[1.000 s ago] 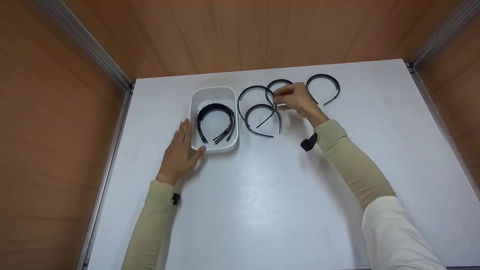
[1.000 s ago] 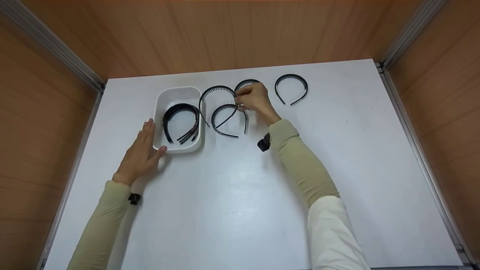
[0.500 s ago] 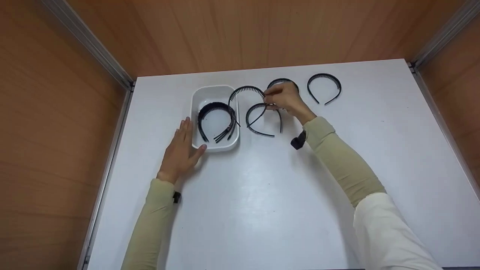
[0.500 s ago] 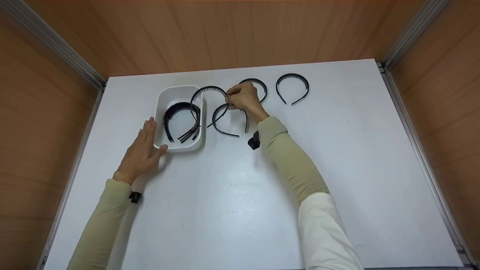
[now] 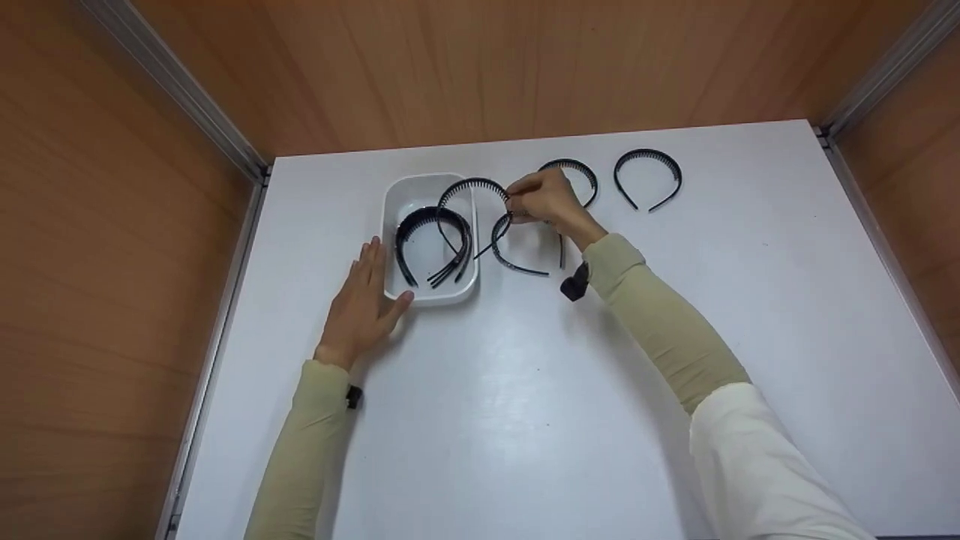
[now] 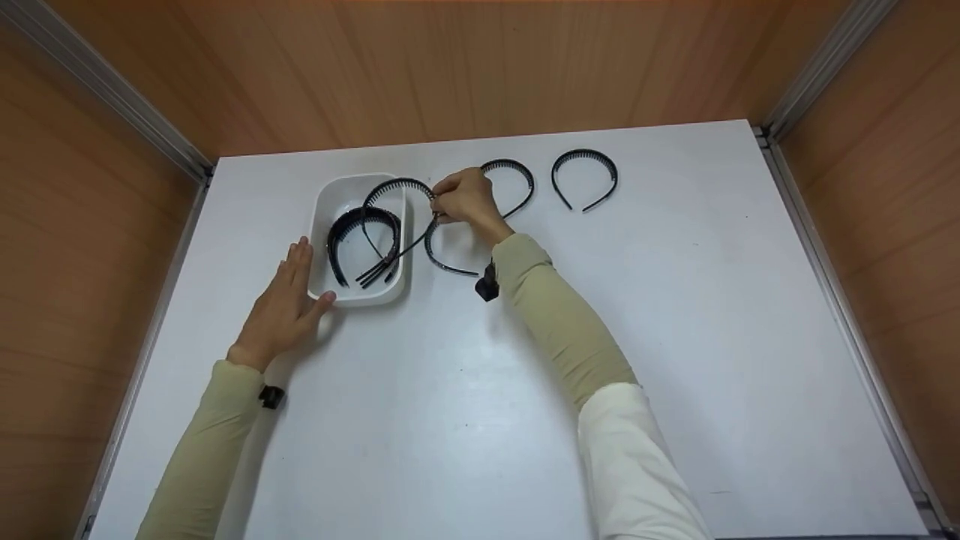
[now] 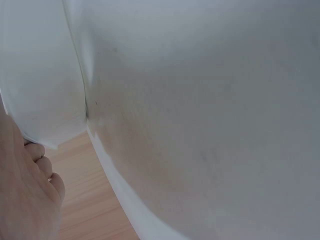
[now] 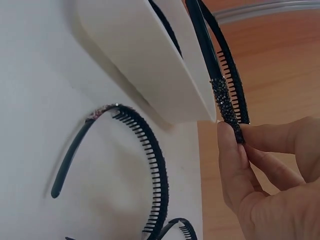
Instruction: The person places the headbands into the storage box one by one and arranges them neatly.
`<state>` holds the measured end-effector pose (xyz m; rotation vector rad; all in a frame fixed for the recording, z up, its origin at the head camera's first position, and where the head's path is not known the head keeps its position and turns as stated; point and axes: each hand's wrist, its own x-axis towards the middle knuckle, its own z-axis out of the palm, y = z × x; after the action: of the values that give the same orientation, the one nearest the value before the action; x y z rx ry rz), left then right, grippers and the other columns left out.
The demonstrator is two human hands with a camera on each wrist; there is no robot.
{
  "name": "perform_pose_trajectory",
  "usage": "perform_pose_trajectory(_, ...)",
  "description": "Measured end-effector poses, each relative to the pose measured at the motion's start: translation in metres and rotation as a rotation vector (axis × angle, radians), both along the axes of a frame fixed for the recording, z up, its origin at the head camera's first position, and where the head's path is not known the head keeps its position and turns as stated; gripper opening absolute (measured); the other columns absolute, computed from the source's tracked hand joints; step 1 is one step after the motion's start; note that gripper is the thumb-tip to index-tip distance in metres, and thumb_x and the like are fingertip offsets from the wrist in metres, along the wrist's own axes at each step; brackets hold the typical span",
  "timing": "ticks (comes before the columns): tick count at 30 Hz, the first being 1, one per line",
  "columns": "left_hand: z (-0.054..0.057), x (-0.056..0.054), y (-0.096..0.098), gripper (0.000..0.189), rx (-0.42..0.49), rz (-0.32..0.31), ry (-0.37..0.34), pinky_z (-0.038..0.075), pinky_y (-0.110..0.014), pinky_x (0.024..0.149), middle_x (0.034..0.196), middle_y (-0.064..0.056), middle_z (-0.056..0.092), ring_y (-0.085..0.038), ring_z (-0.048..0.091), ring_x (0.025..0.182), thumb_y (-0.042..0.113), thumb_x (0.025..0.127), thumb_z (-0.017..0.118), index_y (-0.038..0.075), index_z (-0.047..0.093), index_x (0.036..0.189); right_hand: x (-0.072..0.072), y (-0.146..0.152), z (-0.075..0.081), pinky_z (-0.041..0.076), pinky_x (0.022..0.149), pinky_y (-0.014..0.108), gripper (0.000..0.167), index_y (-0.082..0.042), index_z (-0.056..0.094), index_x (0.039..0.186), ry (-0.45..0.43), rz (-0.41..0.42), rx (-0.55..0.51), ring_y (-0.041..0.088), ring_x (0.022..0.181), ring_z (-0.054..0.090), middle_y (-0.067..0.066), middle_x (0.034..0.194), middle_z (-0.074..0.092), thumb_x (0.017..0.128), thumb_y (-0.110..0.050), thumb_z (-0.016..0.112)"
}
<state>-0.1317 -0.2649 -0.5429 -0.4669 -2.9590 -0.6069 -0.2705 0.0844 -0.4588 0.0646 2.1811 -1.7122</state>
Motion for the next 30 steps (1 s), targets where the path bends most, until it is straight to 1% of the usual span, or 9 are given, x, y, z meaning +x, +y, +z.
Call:
perform_pose_trajectory(3,0.000,0.000,-0.001,0.092,0.002,-0.001,0.005,0.010,-0.044,0.138,0.181,-0.011,0.007,-0.028,0.005,0.168,0.055,0.108,0.052,0.004,0.010,0.172,0.000,-0.007,-0.001,0.067,0.085,0.029,0.029,0.001,0.076,0.125,-0.010,-0.005,-0.029,0.021,0.100,0.076,0.013,0.116,0.072,0.096,-0.001,0.075)
perform_pose_trajectory(5,0.001,0.000,-0.001,0.092,-0.001,0.000,0.007,0.010,-0.045,0.138,0.181,-0.011,0.007,-0.028,0.005,0.168,0.054,0.108,0.052,0.004,0.010,0.172,0.000,-0.012,-0.002,0.067,0.086,0.030,0.028,0.001,0.076,0.124,-0.015,-0.010,-0.044,0.020,0.097,0.076,0.013,0.114,0.072,0.096,0.000,0.076)
perform_pose_trajectory(9,0.001,0.001,-0.001,0.092,-0.016,0.015,-0.001,0.010,-0.044,0.138,0.181,-0.010,0.006,-0.026,0.004,0.168,0.056,0.108,0.051,0.005,0.009,0.172,-0.001,-0.020,-0.004,0.067,0.085,0.031,0.027,0.000,0.077,0.123,-0.027,-0.008,-0.034,0.015,0.086,0.075,0.011,0.110,0.073,0.095,0.000,0.076)
perform_pose_trajectory(12,0.000,0.002,-0.002,0.092,-0.021,0.026,-0.003,0.010,-0.043,0.138,0.181,-0.009,0.006,-0.026,0.004,0.168,0.058,0.108,0.050,0.006,0.009,0.172,-0.001,-0.026,-0.005,0.067,0.090,0.036,0.026,0.001,0.077,0.122,-0.027,-0.001,-0.024,0.014,0.082,0.075,0.010,0.107,0.072,0.095,0.000,0.075)
perform_pose_trajectory(16,0.000,0.002,-0.001,0.093,-0.011,0.024,0.006,0.011,-0.043,0.138,0.181,-0.010,0.007,-0.027,0.006,0.168,0.059,0.107,0.051,0.006,0.010,0.172,0.000,-0.032,-0.006,0.066,0.093,0.039,0.026,0.002,0.077,0.121,-0.012,0.006,-0.025,0.016,0.084,0.074,0.010,0.105,0.072,0.095,0.001,0.075)
perform_pose_trajectory(19,0.000,0.002,0.000,0.094,-0.006,0.018,0.010,0.012,-0.045,0.138,0.181,-0.011,0.007,-0.029,0.007,0.168,0.060,0.107,0.050,0.006,0.011,0.172,0.002,-0.036,-0.007,0.067,0.090,0.036,0.026,0.003,0.076,0.121,-0.002,0.009,-0.021,0.016,0.087,0.074,0.009,0.104,0.071,0.095,0.002,0.075)
perform_pose_trajectory(22,0.001,0.002,0.000,0.094,-0.003,0.011,0.012,0.012,-0.046,0.138,0.181,-0.011,0.008,-0.030,0.007,0.168,0.061,0.107,0.050,0.005,0.011,0.172,0.003,-0.040,-0.008,0.067,0.090,0.036,0.027,0.005,0.076,0.122,-0.002,0.007,-0.024,0.016,0.088,0.074,0.010,0.104,0.070,0.094,0.003,0.074)
perform_pose_trajectory(26,0.001,0.001,0.000,0.094,-0.001,0.006,0.014,0.013,-0.046,0.138,0.181,-0.012,0.008,-0.031,0.008,0.168,0.060,0.107,0.050,0.005,0.011,0.172,0.005,-0.046,-0.009,0.066,0.095,0.041,0.027,0.006,0.075,0.121,-0.002,0.006,-0.035,0.016,0.090,0.073,0.011,0.105,0.070,0.094,0.004,0.074)
perform_pose_trajectory(30,0.000,-0.001,0.000,0.094,-0.002,0.005,0.011,0.012,-0.046,0.138,0.181,-0.011,0.008,-0.031,0.008,0.168,0.060,0.107,0.050,0.006,0.009,0.172,0.005,-0.053,-0.008,0.064,0.099,0.046,0.026,0.004,0.077,0.118,0.011,0.008,-0.021,0.017,0.092,0.074,0.011,0.106,0.073,0.093,0.003,0.076)
